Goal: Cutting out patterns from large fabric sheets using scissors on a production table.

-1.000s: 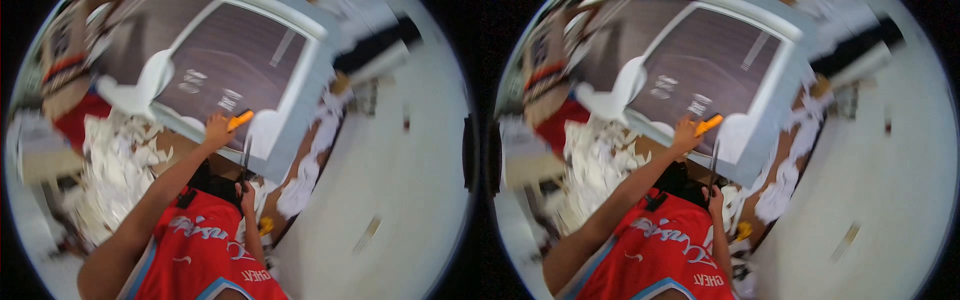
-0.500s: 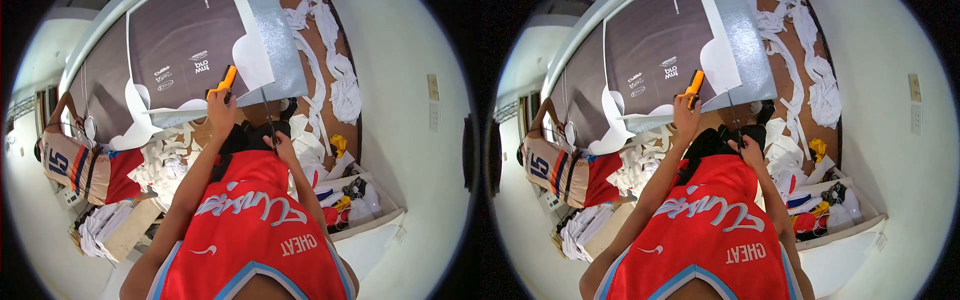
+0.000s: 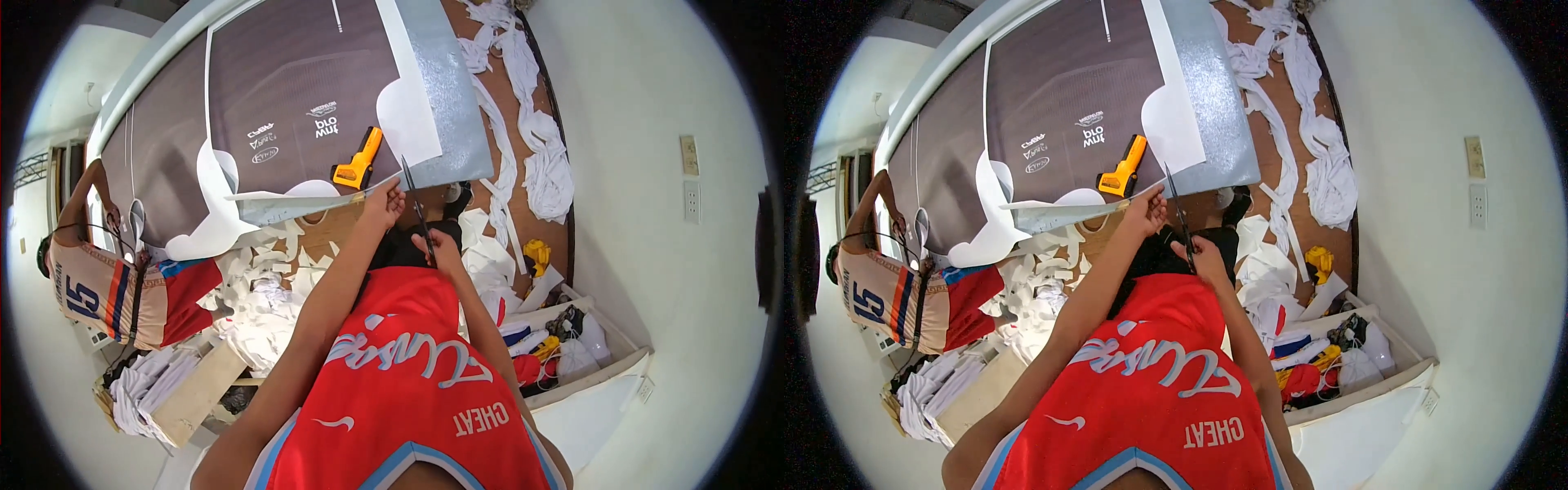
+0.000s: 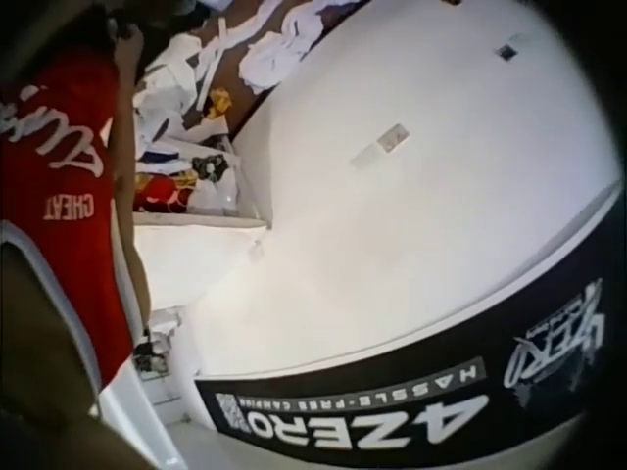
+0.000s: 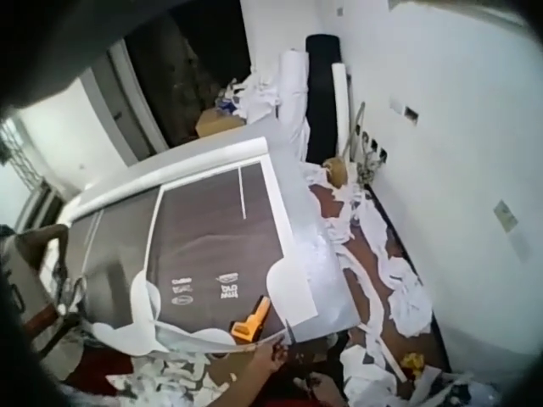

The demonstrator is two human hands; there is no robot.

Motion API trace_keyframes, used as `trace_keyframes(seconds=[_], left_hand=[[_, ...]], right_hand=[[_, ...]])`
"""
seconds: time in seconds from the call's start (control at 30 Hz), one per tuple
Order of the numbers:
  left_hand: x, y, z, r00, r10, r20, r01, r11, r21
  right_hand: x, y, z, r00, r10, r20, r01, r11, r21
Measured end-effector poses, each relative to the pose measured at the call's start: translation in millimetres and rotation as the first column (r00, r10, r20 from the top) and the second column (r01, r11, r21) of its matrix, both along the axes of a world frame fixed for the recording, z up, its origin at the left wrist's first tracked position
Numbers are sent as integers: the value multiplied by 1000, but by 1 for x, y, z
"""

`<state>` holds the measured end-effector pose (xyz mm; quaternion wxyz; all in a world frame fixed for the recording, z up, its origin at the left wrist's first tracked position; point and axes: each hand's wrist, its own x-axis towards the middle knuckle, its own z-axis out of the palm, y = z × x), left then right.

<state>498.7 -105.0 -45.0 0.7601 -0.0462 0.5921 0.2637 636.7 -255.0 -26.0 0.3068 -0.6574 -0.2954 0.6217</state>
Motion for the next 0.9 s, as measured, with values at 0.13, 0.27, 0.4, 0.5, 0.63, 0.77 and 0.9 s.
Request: trace_keyframes(seconds=[0.13, 0.27, 0.4, 0.5, 0.63, 0.77, 0.9], left_hand=[[-10, 25, -24, 989, 132, 63, -132, 991, -8], [-14, 27, -36, 981, 176, 85, -172, 983, -58], [-7, 31, -31, 971, 207, 124, -200, 978, -65], [-18, 41, -30, 984, 140, 112, -134, 989, -62], [-30, 45, -46, 883, 277, 379, -187, 948, -258], [-7, 31, -91, 802, 405, 439, -337, 914, -226], [-1, 15, -97, 825, 444, 350, -483, 875, 28]], right_hand=[[-6, 14, 27, 986, -51, -161, 32, 992, -123], [-14, 12, 14, 990, -43, -136, 16, 981, -193], [-22, 29, -3, 996, -37, -86, 24, 988, -154], [-31, 46, -22, 1000, 2, 1, -2, 995, -98], [-45, 63, -53, 995, 21, 95, -32, 993, 111], [-45, 67, -34, 995, -86, -49, 85, 996, -13], [-44, 61, -45, 992, -119, -41, 117, 993, -30]])
